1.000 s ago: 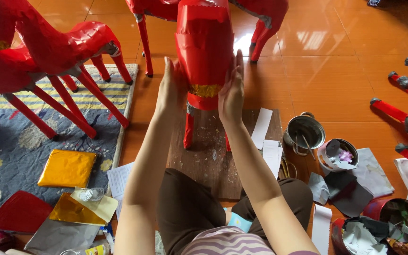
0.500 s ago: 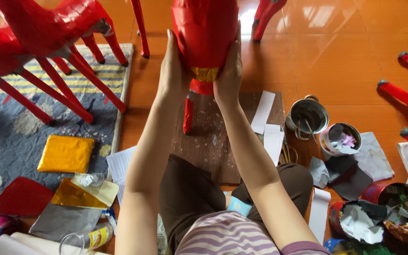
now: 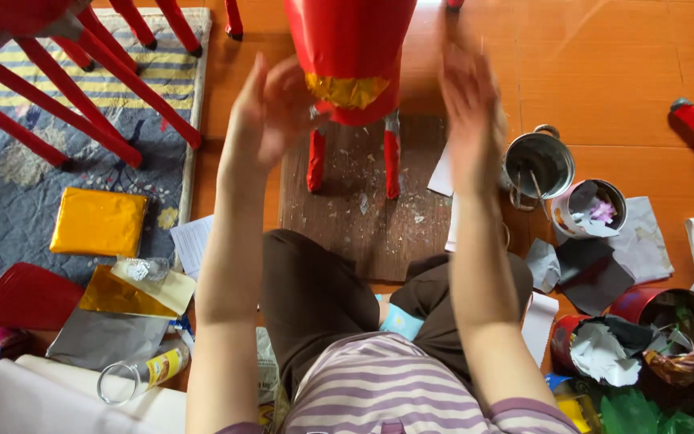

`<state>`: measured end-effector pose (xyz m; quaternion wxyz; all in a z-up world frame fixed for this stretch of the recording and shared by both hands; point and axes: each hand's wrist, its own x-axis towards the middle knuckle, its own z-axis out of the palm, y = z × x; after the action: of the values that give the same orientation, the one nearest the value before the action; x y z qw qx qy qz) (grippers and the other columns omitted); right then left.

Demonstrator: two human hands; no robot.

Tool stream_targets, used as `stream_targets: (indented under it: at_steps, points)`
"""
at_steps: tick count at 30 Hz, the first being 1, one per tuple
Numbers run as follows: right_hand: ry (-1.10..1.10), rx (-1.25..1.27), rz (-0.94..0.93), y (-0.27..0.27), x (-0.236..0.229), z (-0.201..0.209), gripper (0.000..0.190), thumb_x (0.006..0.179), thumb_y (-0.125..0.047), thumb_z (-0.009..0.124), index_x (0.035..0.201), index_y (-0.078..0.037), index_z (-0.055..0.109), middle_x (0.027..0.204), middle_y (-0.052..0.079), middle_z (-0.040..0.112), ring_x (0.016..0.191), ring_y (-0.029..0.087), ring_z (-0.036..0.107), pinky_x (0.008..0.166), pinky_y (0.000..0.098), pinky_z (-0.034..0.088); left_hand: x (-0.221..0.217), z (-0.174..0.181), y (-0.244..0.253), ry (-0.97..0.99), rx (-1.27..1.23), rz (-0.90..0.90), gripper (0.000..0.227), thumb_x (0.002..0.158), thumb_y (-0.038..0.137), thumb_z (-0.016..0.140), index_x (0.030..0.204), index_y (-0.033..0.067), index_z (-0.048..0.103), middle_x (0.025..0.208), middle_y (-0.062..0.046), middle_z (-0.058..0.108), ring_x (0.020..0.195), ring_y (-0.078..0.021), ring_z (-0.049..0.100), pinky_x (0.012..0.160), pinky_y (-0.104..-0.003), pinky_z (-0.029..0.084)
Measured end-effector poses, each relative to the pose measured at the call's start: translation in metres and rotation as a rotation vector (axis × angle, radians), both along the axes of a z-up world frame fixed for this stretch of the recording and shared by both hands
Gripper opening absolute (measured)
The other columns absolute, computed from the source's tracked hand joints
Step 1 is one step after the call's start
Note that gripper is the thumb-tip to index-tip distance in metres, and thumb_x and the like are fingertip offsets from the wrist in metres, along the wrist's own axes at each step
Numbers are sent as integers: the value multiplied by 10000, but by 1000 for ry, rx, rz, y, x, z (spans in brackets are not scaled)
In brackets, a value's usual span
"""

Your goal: Applying paper strips and adhesive to a red animal-shaped craft figure

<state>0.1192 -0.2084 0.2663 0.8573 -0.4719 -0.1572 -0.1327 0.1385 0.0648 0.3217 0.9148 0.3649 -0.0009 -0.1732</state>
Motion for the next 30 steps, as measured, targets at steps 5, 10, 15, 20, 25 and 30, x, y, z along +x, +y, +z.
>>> stream_targets:
  at_steps: [5, 10, 15, 20, 25, 30]
  points:
    - [486, -193, -23, -104, -73, -180, 366, 1004, -300, 523, 1245, -30, 581, 1141, 182, 618, 1031, 321, 601, 961, 496, 451, -5, -194, 0, 156, 421, 87, 466, 870, 468, 691, 1129, 82, 672, 1017, -109, 709, 897, -234, 689, 808, -345, 543]
    - [977, -76, 107, -160, -163, -297, 503, 933, -211, 595, 1304, 117, 507, 1223, 321, 585, 1081, 407, 621, 944, 477, 491, 9, -251, -90, 19, 648, -32, 827, 859, 372, 793, 1476, 15, 373, 1362, -238, 543, 1244, -372, 540, 997, -508, 442]
    - [635, 614, 158, -178, -155, -288, 470, 962, -359, 609, 1381, -160, 532, 1299, 203, 565, 1158, 296, 566, 912, 449, 468, 52, -200, -163, -162, 506, 421, 568, 801, 312, 753, 1240, 56, 501, 1229, -95, 585, 1164, -231, 554, 1043, -360, 399]
    - [649, 595, 323, -183, -148, -289, 510, 989, -361, 562, 1439, -161, 432, 1334, 221, 507, 1171, 317, 558, 926, 459, 499, 69, -185, -161, -184, 433, 636, 714, 781, 327, 768, 1360, 76, 436, 1359, -108, 528, 1252, -241, 488, 1089, -359, 327]
    - [639, 608, 353, -185, -145, -295, 505, 1010, -360, 538, 1455, -159, 411, 1351, 219, 483, 1192, 324, 534, 948, 463, 481, 82, -168, -110, -277, 302, 795, 595, 868, 309, 704, 1278, 127, 314, 1003, -148, 711, 865, -217, 702, 903, -394, 526]
    - [688, 628, 297, -185, -144, -306, 508, 994, -359, 609, 1435, -158, 457, 1339, 234, 490, 1198, 345, 534, 941, 487, 475, 72, -141, -50, -283, 131, 700, 354, 869, 312, 717, 1068, 117, 496, 787, -118, 651, 656, -195, 638, 658, -315, 530]
